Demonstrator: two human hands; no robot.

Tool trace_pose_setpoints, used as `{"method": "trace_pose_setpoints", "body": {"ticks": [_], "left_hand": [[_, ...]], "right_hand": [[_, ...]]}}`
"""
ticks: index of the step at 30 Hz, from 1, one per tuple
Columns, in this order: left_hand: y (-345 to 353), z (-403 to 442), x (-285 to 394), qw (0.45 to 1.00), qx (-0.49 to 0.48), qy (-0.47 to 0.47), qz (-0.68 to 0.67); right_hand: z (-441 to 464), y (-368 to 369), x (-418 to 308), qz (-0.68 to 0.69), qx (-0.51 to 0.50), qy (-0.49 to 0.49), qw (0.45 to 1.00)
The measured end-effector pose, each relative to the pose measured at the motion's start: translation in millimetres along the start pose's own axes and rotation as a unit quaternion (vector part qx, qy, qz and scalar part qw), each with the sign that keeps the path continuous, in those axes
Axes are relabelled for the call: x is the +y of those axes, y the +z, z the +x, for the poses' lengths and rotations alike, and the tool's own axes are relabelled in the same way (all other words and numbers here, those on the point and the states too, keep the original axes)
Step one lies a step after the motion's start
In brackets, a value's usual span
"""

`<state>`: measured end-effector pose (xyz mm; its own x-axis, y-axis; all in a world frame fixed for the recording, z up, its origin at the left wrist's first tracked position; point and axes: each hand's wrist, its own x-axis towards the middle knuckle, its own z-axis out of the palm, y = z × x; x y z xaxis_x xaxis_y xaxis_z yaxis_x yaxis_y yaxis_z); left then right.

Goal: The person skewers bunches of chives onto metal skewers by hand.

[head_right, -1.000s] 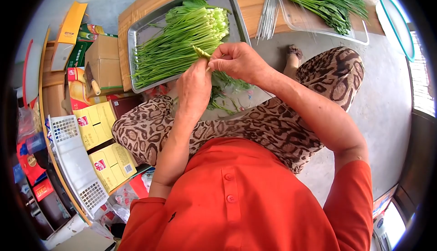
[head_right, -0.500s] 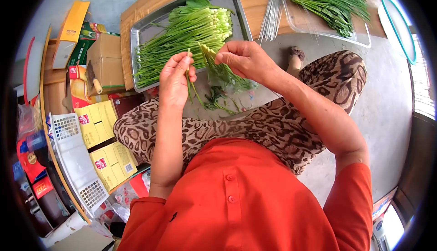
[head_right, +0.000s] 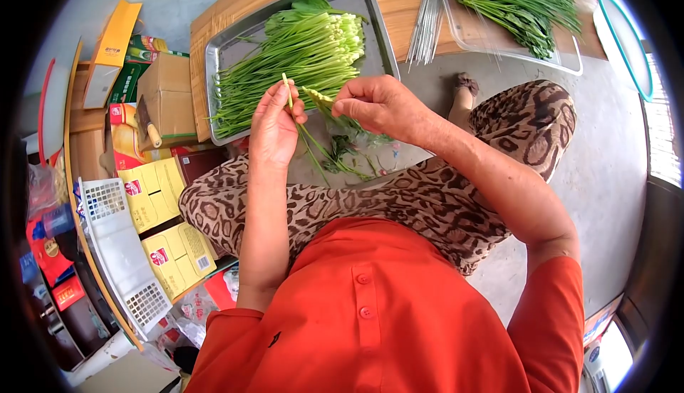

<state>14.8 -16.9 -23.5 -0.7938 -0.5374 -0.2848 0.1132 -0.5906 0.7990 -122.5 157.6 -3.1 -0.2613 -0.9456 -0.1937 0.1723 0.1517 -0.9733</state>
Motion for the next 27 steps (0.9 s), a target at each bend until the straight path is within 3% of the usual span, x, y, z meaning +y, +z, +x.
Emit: {"method": "trace_pose_setpoints", "body": {"ticks": [27], "left_hand": [[-2.2,-0.5,4.1,0.999,-0.017,0.028,0.022]], "right_hand": [[0.4,-1.7,-1.1,-0.013,-0.007,0.004,1.0]]}}
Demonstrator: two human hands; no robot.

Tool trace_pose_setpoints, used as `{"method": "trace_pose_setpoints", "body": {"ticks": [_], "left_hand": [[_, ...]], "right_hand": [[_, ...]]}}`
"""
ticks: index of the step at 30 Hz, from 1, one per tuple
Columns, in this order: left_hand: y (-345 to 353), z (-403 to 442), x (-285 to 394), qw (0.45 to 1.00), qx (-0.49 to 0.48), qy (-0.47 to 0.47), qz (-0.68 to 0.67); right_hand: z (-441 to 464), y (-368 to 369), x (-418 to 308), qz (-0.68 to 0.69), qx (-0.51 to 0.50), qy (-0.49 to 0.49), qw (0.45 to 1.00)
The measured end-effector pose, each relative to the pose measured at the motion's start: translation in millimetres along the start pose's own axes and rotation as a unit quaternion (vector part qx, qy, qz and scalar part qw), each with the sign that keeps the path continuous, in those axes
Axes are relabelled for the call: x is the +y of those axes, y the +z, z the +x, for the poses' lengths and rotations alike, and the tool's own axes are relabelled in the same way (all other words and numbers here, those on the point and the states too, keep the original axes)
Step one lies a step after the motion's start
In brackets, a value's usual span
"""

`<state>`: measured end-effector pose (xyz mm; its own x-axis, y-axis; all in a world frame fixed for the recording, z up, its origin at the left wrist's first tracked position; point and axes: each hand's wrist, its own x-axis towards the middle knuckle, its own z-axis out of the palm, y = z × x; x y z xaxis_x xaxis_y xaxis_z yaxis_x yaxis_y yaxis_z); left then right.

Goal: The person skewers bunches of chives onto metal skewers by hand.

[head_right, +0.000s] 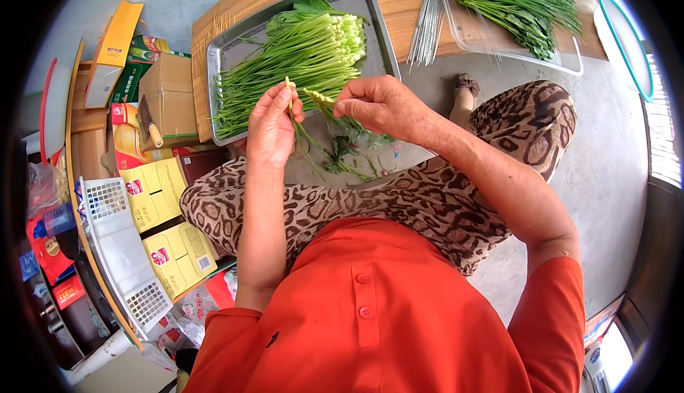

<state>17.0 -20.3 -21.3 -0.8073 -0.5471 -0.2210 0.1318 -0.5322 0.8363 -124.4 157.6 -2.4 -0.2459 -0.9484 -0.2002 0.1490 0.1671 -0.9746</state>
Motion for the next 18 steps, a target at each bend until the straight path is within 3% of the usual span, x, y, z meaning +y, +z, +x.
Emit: {"method": "trace_pose_setpoints", "body": {"ticks": [13,16,18], "left_hand": [[2,-3,-2,0.997,-0.045,-0.052,0.04],[9,-2,-4,0.995,-0.021,-0.01,0.093],[16,-1,-1,0.988,-0.072,0.051,0.129]], "right_hand": [[0,0,-1,0.0,-0.004,-0.005,1.0],[0,-2,0,0.014,-0.004,-0.006,1.0],[1,-2,-1,0.027,-0.007,-0.008,1.0]]}}
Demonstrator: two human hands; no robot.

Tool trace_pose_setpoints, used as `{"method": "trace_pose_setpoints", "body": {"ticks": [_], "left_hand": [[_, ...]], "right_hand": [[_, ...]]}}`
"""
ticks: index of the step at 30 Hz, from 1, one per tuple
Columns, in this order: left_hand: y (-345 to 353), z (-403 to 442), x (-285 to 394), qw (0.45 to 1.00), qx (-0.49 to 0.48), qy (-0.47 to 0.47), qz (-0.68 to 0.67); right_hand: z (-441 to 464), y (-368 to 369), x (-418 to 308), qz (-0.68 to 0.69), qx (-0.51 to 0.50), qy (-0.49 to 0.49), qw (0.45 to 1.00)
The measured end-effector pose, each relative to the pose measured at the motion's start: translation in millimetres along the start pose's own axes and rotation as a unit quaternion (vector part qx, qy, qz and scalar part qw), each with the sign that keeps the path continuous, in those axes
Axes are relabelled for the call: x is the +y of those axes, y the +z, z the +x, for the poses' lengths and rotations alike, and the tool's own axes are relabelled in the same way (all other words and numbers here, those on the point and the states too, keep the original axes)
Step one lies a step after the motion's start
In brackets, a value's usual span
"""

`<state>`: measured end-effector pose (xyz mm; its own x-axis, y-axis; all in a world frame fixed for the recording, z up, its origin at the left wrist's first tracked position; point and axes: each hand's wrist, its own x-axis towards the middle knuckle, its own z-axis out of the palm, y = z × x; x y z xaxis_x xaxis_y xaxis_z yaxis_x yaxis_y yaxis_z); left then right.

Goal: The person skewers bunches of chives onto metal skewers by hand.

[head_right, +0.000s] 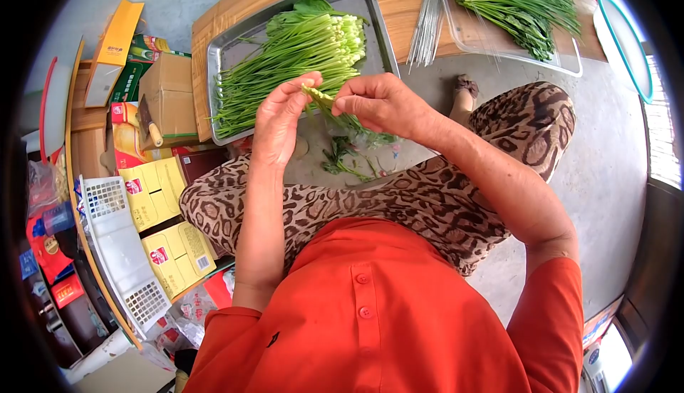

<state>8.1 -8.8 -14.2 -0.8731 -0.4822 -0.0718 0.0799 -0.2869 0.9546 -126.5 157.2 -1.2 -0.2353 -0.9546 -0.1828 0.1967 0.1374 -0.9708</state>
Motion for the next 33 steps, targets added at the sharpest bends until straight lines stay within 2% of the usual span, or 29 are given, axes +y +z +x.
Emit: {"method": "trace_pose_setpoints", "body": {"ticks": [1,3,11,16,18,22,27,30,31,33], "left_hand": [[-2,1,0,1.0,0.001,0.001,0.001],[-8,4,-3,0.996,-0.087,-0.031,0.009],[-12,3,2,0.995,-0.084,-0.061,0.003],[-14,-1,-5,0.994,-0.08,-0.08,0.003],[-17,-2,-6,0.984,-0.098,-0.144,0.032],[-8,-3,-10,0.981,-0.143,-0.122,0.053],[-15,-8,-11,0.973,-0.138,-0.176,0.058],[-50,3,-26,0.984,-0.036,-0.104,0.142],[-55,9,-29,0.972,0.032,-0.086,0.218],[-57,21,-34,0.902,0.075,0.051,0.423]], "right_hand": [[-1,0,-2,0.012,-0.006,0.005,1.0],[-2,-1,-5,0.024,-0.01,0.009,1.0],[-5,-6,-9,0.025,-0.031,0.076,0.996],[-4,-6,-3,0.015,-0.037,0.068,0.997],[-5,-5,-3,0.015,-0.036,0.069,0.997],[-5,-3,-7,-0.018,-0.028,0.096,0.995],[-5,-6,-1,-0.008,-0.03,0.112,0.993],[-8,-11,-1,-0.01,-0.024,0.124,0.992],[-10,-11,0,-0.013,-0.018,0.123,0.992],[-11,-11,2,-0.018,-0.016,0.121,0.992]]}}
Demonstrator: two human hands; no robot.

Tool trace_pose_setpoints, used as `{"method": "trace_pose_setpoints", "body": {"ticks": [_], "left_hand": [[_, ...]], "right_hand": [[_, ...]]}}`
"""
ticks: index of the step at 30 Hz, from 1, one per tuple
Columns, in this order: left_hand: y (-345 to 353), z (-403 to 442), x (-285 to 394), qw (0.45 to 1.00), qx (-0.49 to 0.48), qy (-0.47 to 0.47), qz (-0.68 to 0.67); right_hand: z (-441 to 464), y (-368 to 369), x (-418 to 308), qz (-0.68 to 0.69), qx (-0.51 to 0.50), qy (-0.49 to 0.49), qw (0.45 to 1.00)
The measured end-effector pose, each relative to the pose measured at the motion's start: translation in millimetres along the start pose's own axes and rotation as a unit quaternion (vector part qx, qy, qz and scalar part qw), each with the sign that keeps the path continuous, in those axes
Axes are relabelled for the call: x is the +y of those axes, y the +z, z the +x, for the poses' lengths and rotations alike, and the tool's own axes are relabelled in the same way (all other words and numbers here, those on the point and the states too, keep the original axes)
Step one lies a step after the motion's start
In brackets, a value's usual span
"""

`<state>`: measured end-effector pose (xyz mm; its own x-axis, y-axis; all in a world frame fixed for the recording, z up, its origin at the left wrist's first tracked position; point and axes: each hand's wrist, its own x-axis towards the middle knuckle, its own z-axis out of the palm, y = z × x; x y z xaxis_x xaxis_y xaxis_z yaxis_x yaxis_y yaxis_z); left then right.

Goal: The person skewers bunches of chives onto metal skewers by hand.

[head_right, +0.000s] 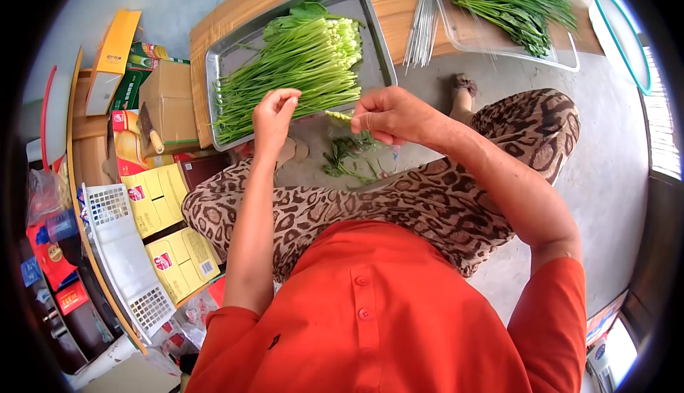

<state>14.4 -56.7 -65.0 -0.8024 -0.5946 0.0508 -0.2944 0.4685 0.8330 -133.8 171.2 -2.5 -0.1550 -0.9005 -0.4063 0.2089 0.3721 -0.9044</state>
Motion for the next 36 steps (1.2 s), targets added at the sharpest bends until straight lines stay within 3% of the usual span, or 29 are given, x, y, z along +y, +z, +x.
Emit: {"method": "trace_pose_setpoints", "body": {"ticks": [2,4,6,13,17,28,30,32,36], "left_hand": [[14,14,3,0.991,0.057,0.099,0.071],[25,23,11,0.982,0.064,0.13,0.125],[31,31,16,0.93,0.058,0.237,0.275],[36,43,12,0.916,0.008,0.222,0.334],[31,48,4,0.951,0.017,0.197,0.238],[13,56,5,0.973,0.013,0.196,0.12],[12,59,8,0.986,0.02,0.142,0.082],[2,63,12,0.987,0.06,0.148,0.022],[-48,72,37,0.957,0.235,0.168,0.019]], "right_hand": [[-1,-3,5,0.004,-0.013,0.006,1.0],[-2,-6,11,0.002,-0.007,0.01,1.0],[-3,-9,14,0.003,-0.003,0.011,1.0],[-4,-11,11,-0.006,-0.014,0.011,1.0],[-4,-10,9,-0.019,-0.014,0.013,1.0],[-1,-7,6,-0.056,-0.016,0.012,0.998],[1,-8,6,-0.06,-0.018,0.012,0.998],[0,-8,4,-0.063,-0.014,0.017,0.998],[-1,-8,1,-0.058,-0.01,0.017,0.998]]}}
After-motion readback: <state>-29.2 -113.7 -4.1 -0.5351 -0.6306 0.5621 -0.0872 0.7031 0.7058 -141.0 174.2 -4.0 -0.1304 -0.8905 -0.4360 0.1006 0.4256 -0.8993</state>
